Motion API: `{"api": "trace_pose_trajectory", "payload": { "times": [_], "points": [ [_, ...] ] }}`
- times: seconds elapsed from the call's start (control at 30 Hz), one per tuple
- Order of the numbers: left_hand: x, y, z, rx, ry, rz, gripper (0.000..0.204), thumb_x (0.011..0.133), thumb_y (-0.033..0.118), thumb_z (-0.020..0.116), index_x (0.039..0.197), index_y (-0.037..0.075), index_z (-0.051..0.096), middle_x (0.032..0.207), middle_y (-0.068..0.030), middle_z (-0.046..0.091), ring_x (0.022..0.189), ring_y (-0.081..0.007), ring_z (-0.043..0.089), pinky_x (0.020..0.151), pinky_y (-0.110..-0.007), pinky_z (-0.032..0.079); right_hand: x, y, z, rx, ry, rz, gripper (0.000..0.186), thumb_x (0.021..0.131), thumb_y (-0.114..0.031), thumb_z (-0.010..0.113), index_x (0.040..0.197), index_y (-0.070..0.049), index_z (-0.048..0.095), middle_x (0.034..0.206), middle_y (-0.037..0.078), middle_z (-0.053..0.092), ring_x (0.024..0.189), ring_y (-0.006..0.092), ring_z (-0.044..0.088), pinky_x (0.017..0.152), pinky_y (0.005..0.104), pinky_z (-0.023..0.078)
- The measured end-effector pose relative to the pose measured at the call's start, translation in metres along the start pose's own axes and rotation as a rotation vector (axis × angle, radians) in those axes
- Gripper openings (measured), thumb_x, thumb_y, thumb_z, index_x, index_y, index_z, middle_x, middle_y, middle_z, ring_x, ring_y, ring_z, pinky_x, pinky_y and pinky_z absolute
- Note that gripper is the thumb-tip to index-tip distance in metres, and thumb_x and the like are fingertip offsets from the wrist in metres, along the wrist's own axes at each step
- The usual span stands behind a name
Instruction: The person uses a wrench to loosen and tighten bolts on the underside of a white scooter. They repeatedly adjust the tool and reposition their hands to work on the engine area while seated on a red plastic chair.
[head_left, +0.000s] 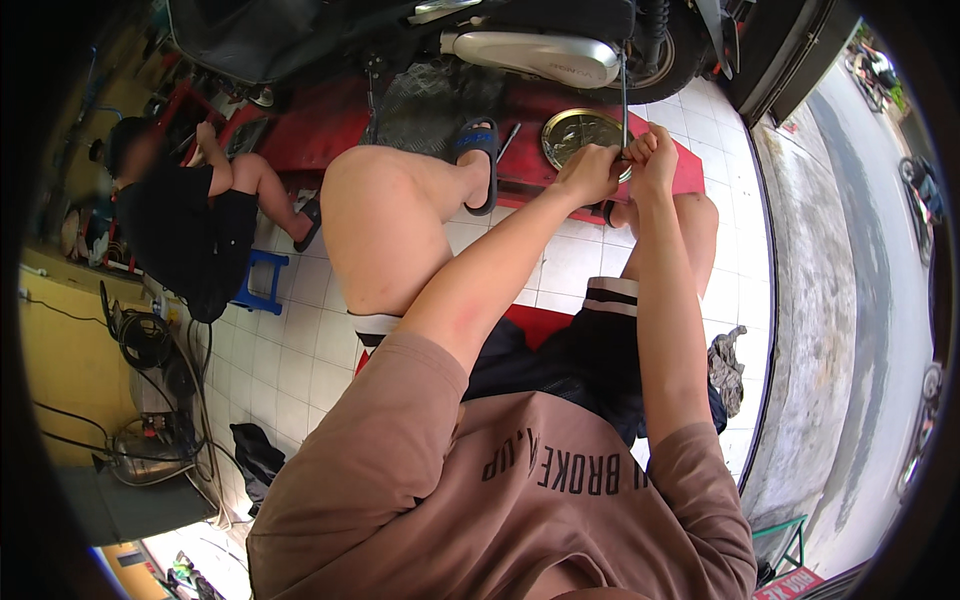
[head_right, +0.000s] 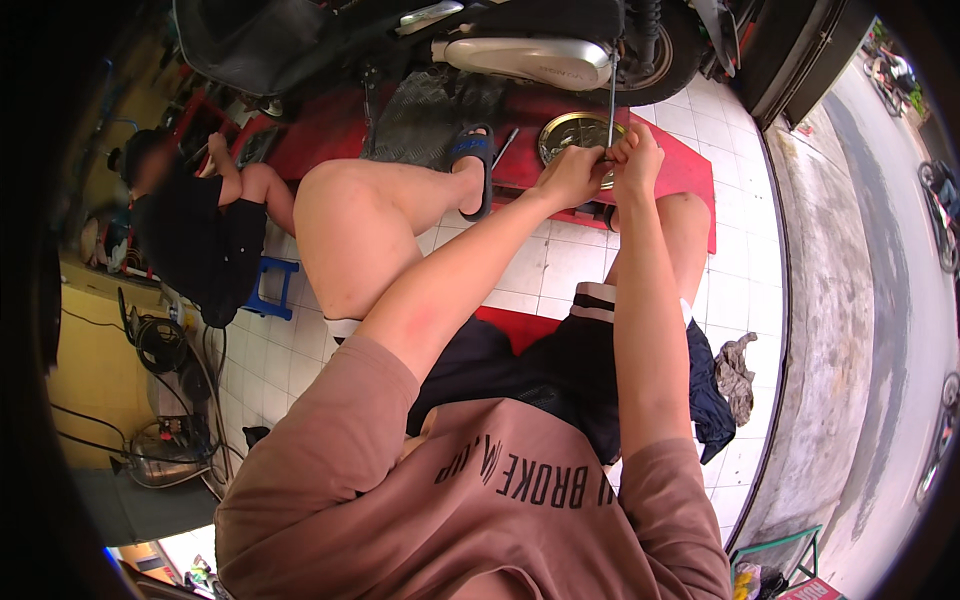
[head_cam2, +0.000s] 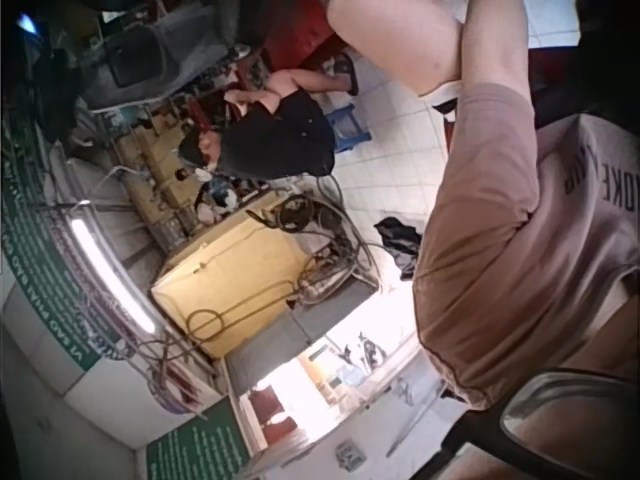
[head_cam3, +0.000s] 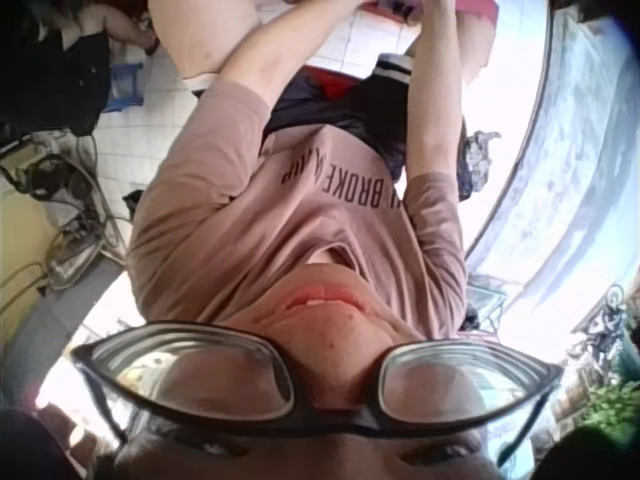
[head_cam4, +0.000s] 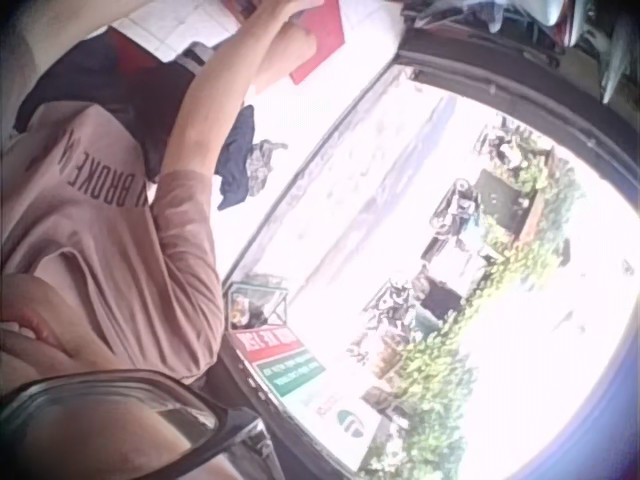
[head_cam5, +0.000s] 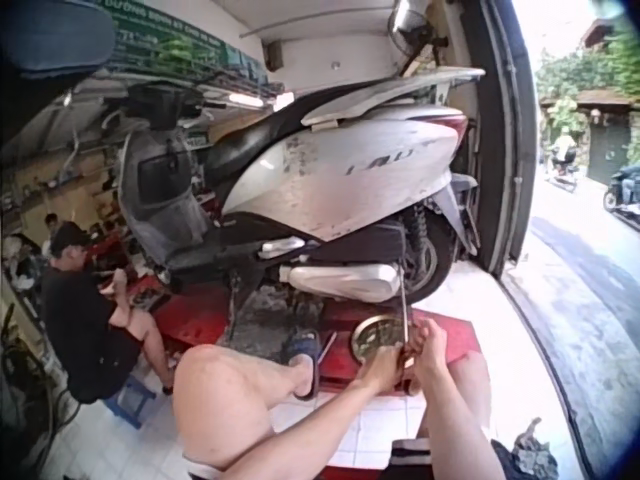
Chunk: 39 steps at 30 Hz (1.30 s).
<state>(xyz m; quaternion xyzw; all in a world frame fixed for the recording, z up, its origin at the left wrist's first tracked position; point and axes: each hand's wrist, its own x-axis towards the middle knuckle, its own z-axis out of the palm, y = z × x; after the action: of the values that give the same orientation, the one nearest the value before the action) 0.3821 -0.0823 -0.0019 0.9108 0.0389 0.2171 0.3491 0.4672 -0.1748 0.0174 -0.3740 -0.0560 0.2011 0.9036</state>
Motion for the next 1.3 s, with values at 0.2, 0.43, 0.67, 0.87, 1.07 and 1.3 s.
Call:
{"api": "trace_pose_trajectory", "payload": {
  "times": [0.2, 0.43, 0.67, 0.87, 1.07, 1.3],
  "points": [
    [0.014, 0.017, -0.006, 0.127, 0.081, 0.197, 0.01, 0.079, 0.014, 0.061, 0.081, 0.006, 0.064, 0.073, -0.0156, 0.064, 0.076, -0.0355, 0.061, 0.067, -0.046, 0.05, -0.018, 0.0, -0.002, -0.412, 0.057, 0.111, 0.037, 0.082, -0.019, 0.064, 0.117, -0.014, 0.054, 0.084, 0.001, 0.053, 0.064, 0.0095, 0.045, 0.056, 0.0261, 0.036],
    [0.028, 0.003, -0.013, -0.026, 0.074, 0.368, 0.007, 0.071, 0.007, 0.063, 0.074, 0.0, 0.061, 0.074, -0.0103, 0.061, 0.073, -0.03, 0.059, 0.063, -0.041, 0.049, -0.012, -0.003, -0.001, -0.313, 0.096, 0.191, 0.041, 0.091, -0.012, 0.051, 0.132, -0.012, 0.049, 0.089, 0.005, 0.058, 0.072, 0.013, 0.057, 0.063, 0.027, 0.049],
    [0.04, -0.024, -0.012, -0.213, 0.098, 0.219, 0.016, 0.075, 0.009, 0.063, 0.063, 0.0, 0.059, 0.058, -0.0142, 0.057, 0.051, -0.0284, 0.056, 0.049, -0.037, 0.042, -0.004, 0.012, -0.005, -0.391, 0.116, 0.271, 0.03, 0.091, -0.009, 0.051, 0.12, -0.004, 0.059, 0.09, 0.006, 0.064, 0.07, 0.0119, 0.061, 0.061, 0.025, 0.048],
    [0.044, -0.124, -0.007, 0.096, -0.001, -0.13, 0.021, 0.083, 0.021, 0.061, 0.078, 0.001, 0.065, 0.069, -0.0186, 0.062, 0.066, -0.0333, 0.064, 0.06, -0.04, 0.049, -0.007, 0.004, 0.008, -0.492, 0.111, 0.272, 0.029, 0.09, -0.001, 0.048, 0.116, -0.001, 0.06, 0.067, -0.003, 0.053, 0.054, 0.0071, 0.048, 0.055, 0.0219, 0.041],
    [0.039, -0.243, -0.035, 0.662, -0.362, -0.5, 0.04, 0.085, 0.031, 0.059, 0.112, 0.002, 0.059, 0.122, -0.016, 0.056, 0.117, -0.0328, 0.052, 0.097, -0.047, 0.041, -0.001, 0.001, 0.001, -0.278, 0.132, 0.193, 0.024, 0.091, -0.003, 0.047, 0.11, 0.005, 0.06, 0.061, -0.008, 0.033, 0.05, 0.0021, 0.027, 0.046, 0.0219, 0.022],
    [0.046, -0.303, -0.035, 0.658, -0.449, -0.56, 0.036, 0.086, 0.031, 0.057, 0.108, 0.004, 0.065, 0.114, -0.0152, 0.063, 0.112, -0.0292, 0.058, 0.096, -0.045, 0.041, 0.0, 0.003, -0.01, -0.236, 0.098, 0.18, 0.027, 0.091, -0.004, 0.048, 0.114, 0.005, 0.059, 0.061, -0.008, 0.031, 0.049, 0.0022, 0.025, 0.046, 0.021, 0.019]
  ]
}}
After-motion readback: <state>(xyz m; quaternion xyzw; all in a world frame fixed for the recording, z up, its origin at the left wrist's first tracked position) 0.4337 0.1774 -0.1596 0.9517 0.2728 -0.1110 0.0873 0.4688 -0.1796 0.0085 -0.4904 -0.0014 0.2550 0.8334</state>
